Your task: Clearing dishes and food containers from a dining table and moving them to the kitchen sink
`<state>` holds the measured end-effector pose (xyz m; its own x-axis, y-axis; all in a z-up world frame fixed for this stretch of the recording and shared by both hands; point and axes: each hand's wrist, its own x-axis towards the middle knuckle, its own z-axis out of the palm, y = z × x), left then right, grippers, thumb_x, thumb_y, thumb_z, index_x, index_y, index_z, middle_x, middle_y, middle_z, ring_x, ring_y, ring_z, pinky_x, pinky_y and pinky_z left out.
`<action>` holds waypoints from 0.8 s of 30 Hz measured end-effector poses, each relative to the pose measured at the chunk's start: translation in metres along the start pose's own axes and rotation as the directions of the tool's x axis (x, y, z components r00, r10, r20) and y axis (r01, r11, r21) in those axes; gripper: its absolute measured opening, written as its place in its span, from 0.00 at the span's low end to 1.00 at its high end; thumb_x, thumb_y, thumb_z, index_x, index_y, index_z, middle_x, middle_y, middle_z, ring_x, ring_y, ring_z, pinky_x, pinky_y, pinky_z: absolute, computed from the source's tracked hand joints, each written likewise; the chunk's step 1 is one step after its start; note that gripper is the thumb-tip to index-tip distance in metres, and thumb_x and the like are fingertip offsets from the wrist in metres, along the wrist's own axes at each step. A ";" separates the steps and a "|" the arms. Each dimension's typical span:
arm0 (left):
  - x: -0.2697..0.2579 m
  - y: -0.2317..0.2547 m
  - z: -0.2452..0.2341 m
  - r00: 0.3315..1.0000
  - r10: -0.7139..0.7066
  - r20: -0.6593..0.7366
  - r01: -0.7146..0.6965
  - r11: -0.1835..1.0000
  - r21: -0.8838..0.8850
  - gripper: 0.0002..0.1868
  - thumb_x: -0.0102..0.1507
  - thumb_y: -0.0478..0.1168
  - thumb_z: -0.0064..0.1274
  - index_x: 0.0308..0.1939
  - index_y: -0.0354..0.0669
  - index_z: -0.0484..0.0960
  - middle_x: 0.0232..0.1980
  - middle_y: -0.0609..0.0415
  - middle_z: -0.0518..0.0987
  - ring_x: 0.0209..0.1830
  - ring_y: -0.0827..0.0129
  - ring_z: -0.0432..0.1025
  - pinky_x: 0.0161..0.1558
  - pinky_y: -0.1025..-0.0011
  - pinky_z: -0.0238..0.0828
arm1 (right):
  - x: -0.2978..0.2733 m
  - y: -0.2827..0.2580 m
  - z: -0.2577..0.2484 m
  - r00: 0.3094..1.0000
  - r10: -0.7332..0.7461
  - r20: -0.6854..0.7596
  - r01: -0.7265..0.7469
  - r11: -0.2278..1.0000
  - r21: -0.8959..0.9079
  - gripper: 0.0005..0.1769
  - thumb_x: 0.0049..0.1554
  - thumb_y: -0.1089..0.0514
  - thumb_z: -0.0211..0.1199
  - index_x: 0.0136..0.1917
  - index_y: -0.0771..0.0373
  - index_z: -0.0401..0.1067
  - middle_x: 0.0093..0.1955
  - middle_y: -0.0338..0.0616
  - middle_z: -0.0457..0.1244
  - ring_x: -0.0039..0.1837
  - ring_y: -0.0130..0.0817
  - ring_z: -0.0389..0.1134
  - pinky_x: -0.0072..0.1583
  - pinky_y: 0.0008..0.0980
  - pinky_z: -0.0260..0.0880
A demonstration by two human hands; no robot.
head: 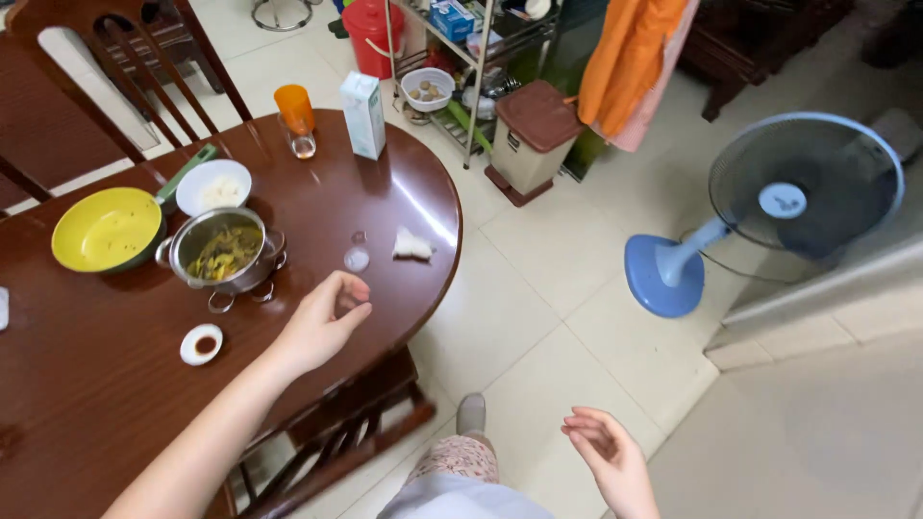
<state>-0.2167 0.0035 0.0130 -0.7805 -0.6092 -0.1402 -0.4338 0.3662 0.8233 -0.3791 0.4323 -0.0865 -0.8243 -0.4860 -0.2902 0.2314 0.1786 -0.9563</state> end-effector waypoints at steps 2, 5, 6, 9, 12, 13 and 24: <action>0.044 -0.018 0.018 0.993 -0.117 -0.013 0.116 0.993 -0.017 0.08 0.63 0.39 0.56 0.46 0.50 0.78 0.46 0.62 0.82 0.44 0.75 0.75 0.52 0.73 0.70 | 0.044 -0.033 0.007 0.999 0.009 0.054 -0.006 0.999 -0.051 0.17 0.55 0.71 0.65 0.59 0.70 0.77 0.51 0.54 0.76 0.55 0.43 0.79 0.62 0.34 0.77; 0.104 -0.055 0.058 0.974 -0.225 0.039 0.222 0.973 0.068 0.11 0.60 0.45 0.59 0.46 0.54 0.80 0.50 0.61 0.84 0.51 0.71 0.77 0.57 0.70 0.68 | 0.116 -0.080 0.019 0.980 0.043 0.192 -0.008 0.984 -0.177 0.16 0.55 0.67 0.67 0.58 0.66 0.79 0.50 0.51 0.77 0.56 0.36 0.79 0.63 0.31 0.77; 0.119 -0.064 0.075 0.956 -0.278 0.098 0.273 0.960 0.063 0.11 0.60 0.44 0.58 0.45 0.55 0.79 0.48 0.61 0.84 0.49 0.72 0.76 0.55 0.71 0.69 | 0.141 -0.084 0.018 0.971 0.047 0.235 0.007 0.975 -0.220 0.17 0.54 0.67 0.67 0.58 0.65 0.79 0.50 0.50 0.77 0.56 0.36 0.79 0.63 0.31 0.77; 0.163 -0.086 0.113 0.928 -0.333 0.168 0.321 0.942 0.096 0.13 0.60 0.45 0.58 0.48 0.55 0.76 0.46 0.61 0.82 0.45 0.70 0.75 0.51 0.70 0.69 | 0.216 -0.086 0.021 0.953 0.059 0.298 0.016 0.970 -0.244 0.16 0.54 0.67 0.67 0.57 0.66 0.79 0.50 0.51 0.77 0.56 0.36 0.79 0.63 0.31 0.77; 0.201 -0.094 0.134 0.916 -0.362 0.173 0.341 0.929 0.142 0.20 0.62 0.45 0.56 0.56 0.53 0.71 0.52 0.53 0.76 0.47 0.61 0.74 0.52 0.65 0.67 | 0.285 -0.073 0.022 0.939 0.081 0.335 -0.024 0.985 -0.170 0.15 0.55 0.70 0.66 0.57 0.70 0.78 0.49 0.56 0.76 0.54 0.42 0.79 0.62 0.34 0.77; 0.218 -0.094 0.139 0.913 -0.379 0.150 0.357 0.921 0.156 0.24 0.63 0.44 0.55 0.62 0.52 0.67 0.59 0.45 0.71 0.49 0.54 0.74 0.54 0.62 0.66 | 0.313 -0.068 0.023 0.930 0.079 0.360 -0.045 0.994 -0.103 0.15 0.56 0.71 0.65 0.57 0.72 0.77 0.49 0.59 0.75 0.53 0.47 0.80 0.62 0.38 0.77; 0.328 -0.103 0.079 0.577 -0.811 -0.094 0.707 0.554 -0.439 0.30 0.63 0.44 0.57 0.68 0.53 0.67 0.58 0.51 0.78 0.35 0.69 0.77 0.30 0.71 0.74 | 0.619 -0.170 0.071 0.799 0.104 0.592 0.101 0.948 -0.303 0.16 0.57 0.65 0.65 0.59 0.66 0.75 0.49 0.52 0.75 0.52 0.47 0.82 0.58 0.32 0.72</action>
<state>-0.4639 -0.1789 -0.1608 -0.0558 -0.7150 -0.6969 -0.5945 -0.5370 0.5986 -0.8921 0.0398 -0.1066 -0.3292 -0.8762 -0.3520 -0.0203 0.3792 -0.9251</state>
